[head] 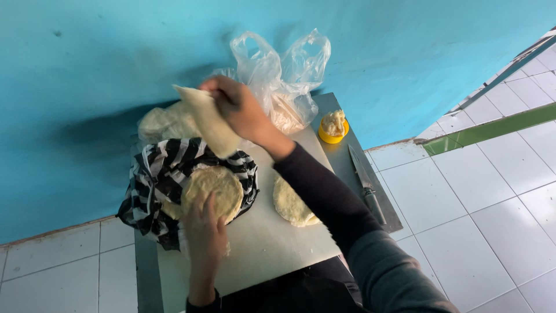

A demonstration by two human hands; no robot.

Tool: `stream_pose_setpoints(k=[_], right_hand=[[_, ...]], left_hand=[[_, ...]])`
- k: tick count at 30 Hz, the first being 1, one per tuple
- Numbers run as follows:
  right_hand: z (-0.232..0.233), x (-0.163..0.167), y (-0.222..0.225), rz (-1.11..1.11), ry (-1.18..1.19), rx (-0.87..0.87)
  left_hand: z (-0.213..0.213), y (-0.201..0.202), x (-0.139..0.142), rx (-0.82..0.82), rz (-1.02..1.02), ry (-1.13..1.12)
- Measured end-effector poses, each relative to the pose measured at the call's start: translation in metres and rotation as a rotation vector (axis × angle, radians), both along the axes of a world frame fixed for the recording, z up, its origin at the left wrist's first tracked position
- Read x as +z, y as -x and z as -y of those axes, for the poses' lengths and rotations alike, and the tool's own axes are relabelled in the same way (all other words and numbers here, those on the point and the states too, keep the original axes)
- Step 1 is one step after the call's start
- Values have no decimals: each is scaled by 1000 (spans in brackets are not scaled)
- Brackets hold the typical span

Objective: The person sits at a small table and stretches and flattens pieces of dough by hand, pulling the dough thin, folding it, and stacking the flattened rounds on the cutting board. The person works through several dough pieces one at a time, leaving finished rounds on the board.

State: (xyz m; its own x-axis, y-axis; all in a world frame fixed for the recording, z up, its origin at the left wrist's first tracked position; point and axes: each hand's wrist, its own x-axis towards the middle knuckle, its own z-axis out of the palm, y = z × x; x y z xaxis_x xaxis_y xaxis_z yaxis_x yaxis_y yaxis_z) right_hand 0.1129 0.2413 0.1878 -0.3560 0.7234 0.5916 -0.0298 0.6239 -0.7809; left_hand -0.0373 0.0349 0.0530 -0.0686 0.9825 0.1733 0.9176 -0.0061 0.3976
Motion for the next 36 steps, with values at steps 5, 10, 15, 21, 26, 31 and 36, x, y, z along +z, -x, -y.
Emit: stream_pose_setpoints(k=[5,10,15,21,26,31,36], right_hand=[[60,-13,-74,51,209,-30],[148,-29,-110,368,247,-173],[196,-33,-132,269,96,-330],[218,-39,-142,313,41,-426],[221,-41,-147,315,68,-386],[214,-54,-150,228,280,-336],[207,-71,-159,0,492,-152]], left_hand=[[-4,-57,17,-406,1590,98],[-32,-108,20,-344,2441,498],[-26,-136,10,-444,2321,489],[-8,-148,1,-756,2314,449],[0,-146,13,-759,2260,436],[4,-142,32,-668,2121,427],[6,-134,38,-695,2108,473]])
